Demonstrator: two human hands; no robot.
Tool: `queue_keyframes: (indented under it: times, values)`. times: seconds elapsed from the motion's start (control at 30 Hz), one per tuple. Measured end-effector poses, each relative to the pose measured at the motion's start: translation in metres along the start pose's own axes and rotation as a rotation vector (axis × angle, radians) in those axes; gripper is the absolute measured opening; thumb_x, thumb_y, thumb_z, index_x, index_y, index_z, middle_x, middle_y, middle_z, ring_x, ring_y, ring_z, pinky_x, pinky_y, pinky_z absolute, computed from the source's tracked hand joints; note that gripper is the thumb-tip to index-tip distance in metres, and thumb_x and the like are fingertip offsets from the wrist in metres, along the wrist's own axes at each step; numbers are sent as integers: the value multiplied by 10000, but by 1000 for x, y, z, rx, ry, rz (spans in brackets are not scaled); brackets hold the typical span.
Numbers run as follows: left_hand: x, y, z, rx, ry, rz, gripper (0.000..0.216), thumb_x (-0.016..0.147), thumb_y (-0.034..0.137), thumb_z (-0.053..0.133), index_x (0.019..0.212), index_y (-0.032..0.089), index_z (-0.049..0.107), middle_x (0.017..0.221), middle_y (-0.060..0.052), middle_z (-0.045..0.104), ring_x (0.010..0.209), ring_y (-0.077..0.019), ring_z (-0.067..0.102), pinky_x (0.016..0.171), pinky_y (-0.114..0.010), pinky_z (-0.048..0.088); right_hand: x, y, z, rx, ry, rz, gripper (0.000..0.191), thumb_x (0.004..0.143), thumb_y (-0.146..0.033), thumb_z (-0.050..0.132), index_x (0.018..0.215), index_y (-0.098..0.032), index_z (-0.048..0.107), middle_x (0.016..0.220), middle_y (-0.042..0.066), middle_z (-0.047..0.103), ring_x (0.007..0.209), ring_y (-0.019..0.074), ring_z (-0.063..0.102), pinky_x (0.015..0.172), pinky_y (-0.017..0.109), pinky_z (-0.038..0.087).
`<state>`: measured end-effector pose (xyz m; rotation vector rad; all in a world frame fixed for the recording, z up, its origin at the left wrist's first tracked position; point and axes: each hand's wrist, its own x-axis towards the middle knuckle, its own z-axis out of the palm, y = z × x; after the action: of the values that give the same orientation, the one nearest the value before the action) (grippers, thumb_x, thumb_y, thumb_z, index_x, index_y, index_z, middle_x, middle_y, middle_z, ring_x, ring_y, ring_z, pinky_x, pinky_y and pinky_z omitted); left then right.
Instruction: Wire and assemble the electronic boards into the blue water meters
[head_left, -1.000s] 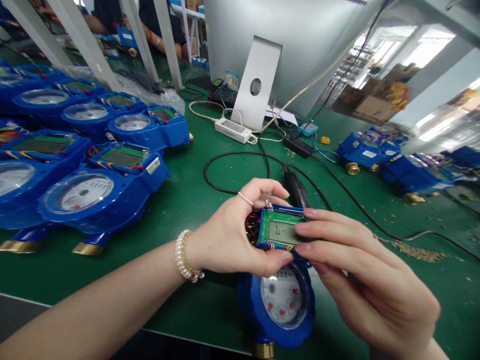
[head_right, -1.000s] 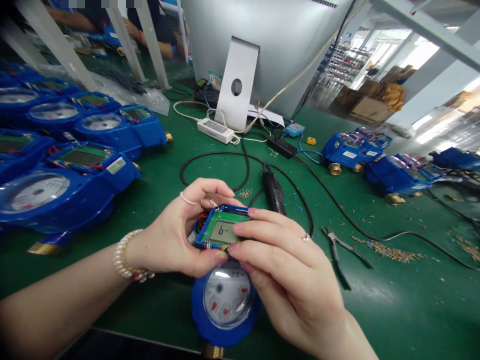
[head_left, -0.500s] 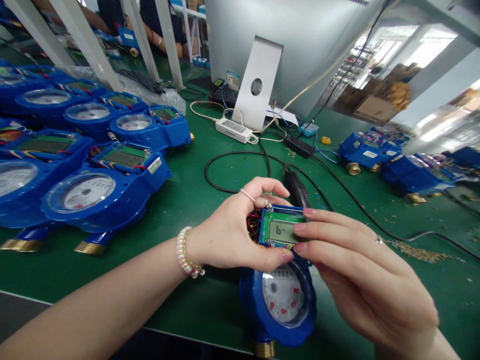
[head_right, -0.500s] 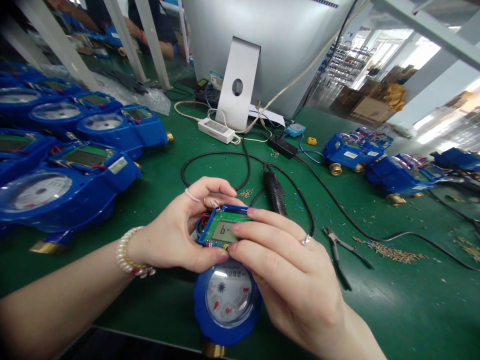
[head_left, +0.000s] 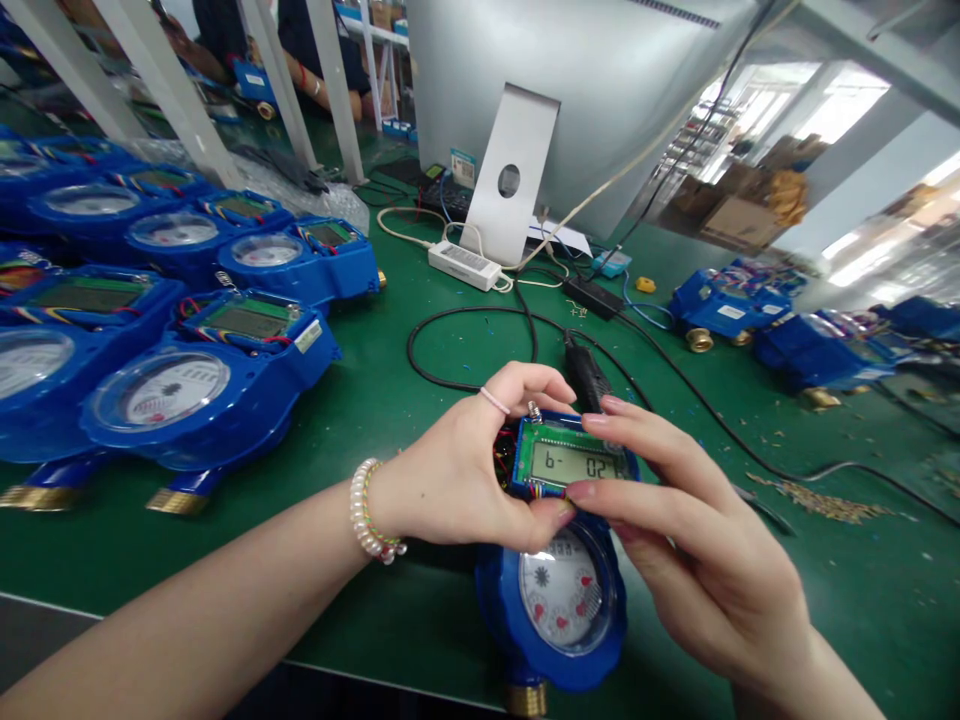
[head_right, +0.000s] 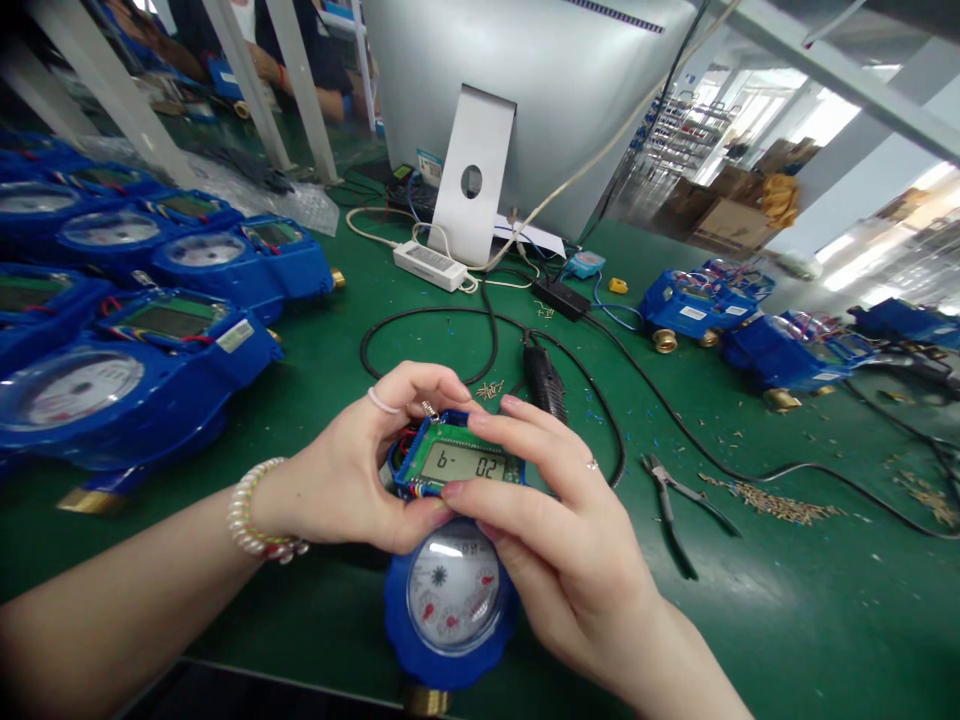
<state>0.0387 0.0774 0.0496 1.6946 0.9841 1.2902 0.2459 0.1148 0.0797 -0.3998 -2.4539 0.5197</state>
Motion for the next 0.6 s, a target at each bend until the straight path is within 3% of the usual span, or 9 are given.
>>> queue_keyframes:
  times: [0.13, 0.23, 0.33, 0.4, 0.6]
  values:
    - [0, 1, 0, 5, -3, 15, 649, 643, 173, 770, 1172, 232, 399, 1110, -18, 559, 1014, -164, 571, 869, -240, 477, -2, 0, -2, 5, -13, -3, 290, 882, -43, 506, 1103, -187, 626, 1351, 51, 476, 1272, 217, 436, 1085, 335, 366]
    - [0, 0, 2, 35, 9, 25, 643, 647, 196, 776, 1165, 237, 399, 1114, -20, 551, 992, -168, 581, 854, -255, 489, -1, 0, -5, 113, -12, 177, 278, 905, -174, 552, 1173, -235, 588, 1411, 36, 421, 1301, 203, 407, 1072, 304, 387]
    - [0, -1, 3, 88, 17, 45, 664, 641, 238, 788, 1174, 241, 392, 1133, -38, 545, 980, -190, 588, 844, -296, 501, 4, 0, -6, 185, -16, 368, 585, 849, -375, 654, 1365, -242, 411, 1424, 74, 416, 1299, 244, 416, 1058, 367, 416]
    - [1, -3, 4, 136, 38, 96, 692, 606, 246, 803, 1170, 239, 402, 1151, -57, 522, 1018, -221, 571, 868, -337, 500, 12, 0, -5, 134, -55, 409, 731, 799, -442, 696, 1407, -237, 345, 1382, 88, 470, 1249, 255, 474, 1024, 396, 445]
    - [3, -9, 5, 168, 68, 237, 789, 523, 181, 840, 1185, 250, 416, 1211, -86, 446, 1157, -279, 486, 966, -419, 468, 40, -2, -7, -25, -221, 419, 621, 740, -445, 736, 1279, -236, 507, 1224, 34, 609, 1089, 232, 586, 922, 381, 491]
